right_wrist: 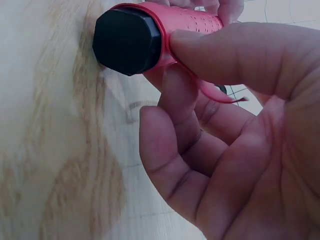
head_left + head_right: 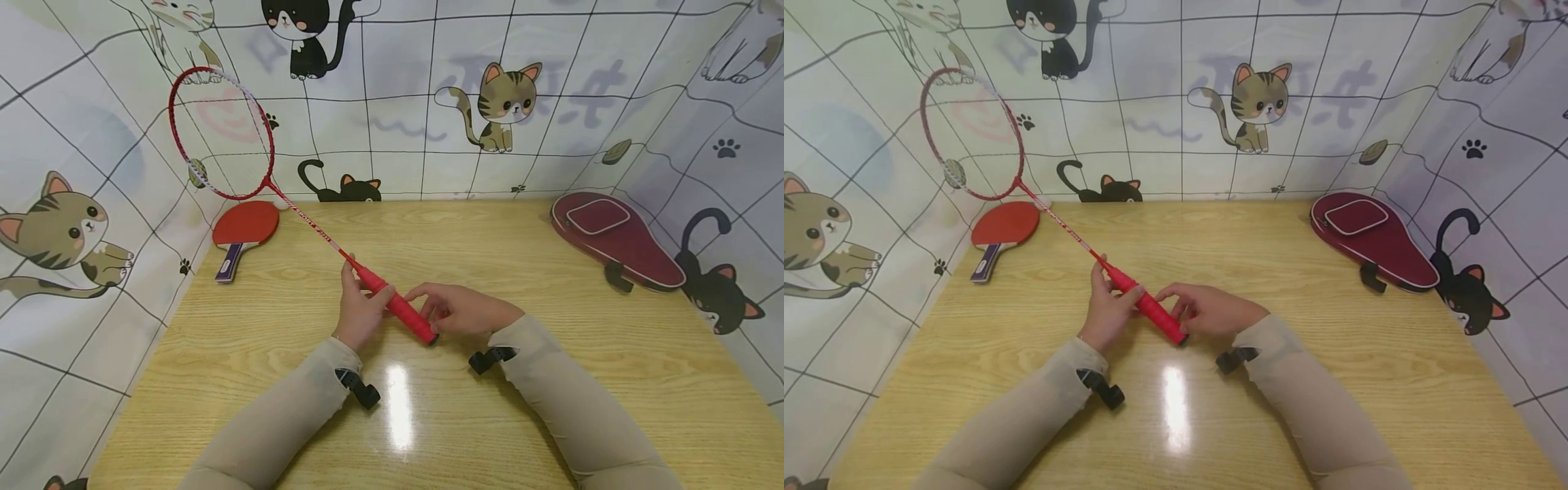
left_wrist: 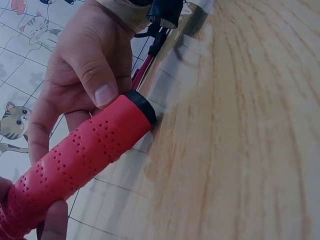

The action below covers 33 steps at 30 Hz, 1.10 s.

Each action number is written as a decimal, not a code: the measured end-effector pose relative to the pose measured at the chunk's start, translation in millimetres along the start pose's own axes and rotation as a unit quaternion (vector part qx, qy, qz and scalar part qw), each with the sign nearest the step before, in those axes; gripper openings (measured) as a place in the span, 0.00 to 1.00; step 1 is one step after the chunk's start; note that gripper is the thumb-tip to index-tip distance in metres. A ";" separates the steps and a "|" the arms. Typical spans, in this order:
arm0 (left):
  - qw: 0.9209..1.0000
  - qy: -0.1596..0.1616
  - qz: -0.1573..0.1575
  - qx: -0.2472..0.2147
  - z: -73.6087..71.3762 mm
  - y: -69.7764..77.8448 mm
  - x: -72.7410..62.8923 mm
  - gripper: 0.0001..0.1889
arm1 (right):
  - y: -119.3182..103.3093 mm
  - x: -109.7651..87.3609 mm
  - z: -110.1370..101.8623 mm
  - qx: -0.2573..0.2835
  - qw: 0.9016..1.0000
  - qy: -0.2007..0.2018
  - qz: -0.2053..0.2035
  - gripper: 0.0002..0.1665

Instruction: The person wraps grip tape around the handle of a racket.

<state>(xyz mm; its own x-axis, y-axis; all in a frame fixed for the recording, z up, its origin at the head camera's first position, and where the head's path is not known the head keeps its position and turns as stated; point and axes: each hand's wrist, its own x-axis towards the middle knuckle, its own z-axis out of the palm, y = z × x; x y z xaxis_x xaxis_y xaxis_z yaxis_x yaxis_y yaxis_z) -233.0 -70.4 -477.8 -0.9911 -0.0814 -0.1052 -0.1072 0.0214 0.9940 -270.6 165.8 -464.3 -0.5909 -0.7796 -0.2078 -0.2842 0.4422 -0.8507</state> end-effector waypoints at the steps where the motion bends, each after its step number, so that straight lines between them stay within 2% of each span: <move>1: 1.000 0.000 0.000 0.000 -0.2 0.2 0.1 0.53 | 0.1 -0.1 -0.1 0.002 1.000 -0.001 0.000 0.38; 10: 0.999 -0.012 -0.004 -0.036 0.2 3.4 -0.3 0.54 | -2.2 0.1 2.3 0.002 1.000 0.000 0.011 0.41; 17: 0.999 -0.010 -0.015 -0.032 -0.6 1.1 0.8 0.57 | -3.1 0.3 2.9 -0.020 1.000 0.006 0.008 0.41; 28: 0.998 -0.008 -0.013 -0.053 0.4 0.7 2.3 0.55 | 2.9 -0.1 -1.1 -0.036 0.999 -0.004 -0.010 0.43; 33: 0.999 -0.006 -0.015 -0.038 -0.5 -0.2 2.6 0.54 | 3.4 -0.1 0.7 -0.030 1.000 0.001 -0.008 0.42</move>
<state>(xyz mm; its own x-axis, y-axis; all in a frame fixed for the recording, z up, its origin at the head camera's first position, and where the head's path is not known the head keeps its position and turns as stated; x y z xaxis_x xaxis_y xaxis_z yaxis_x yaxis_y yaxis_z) -235.6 -71.1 -478.3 -0.9886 -0.0693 -0.1340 -0.1301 -0.0570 0.9899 -271.0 167.1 -467.5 -0.5869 -0.7862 -0.1933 -0.3388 0.4553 -0.8234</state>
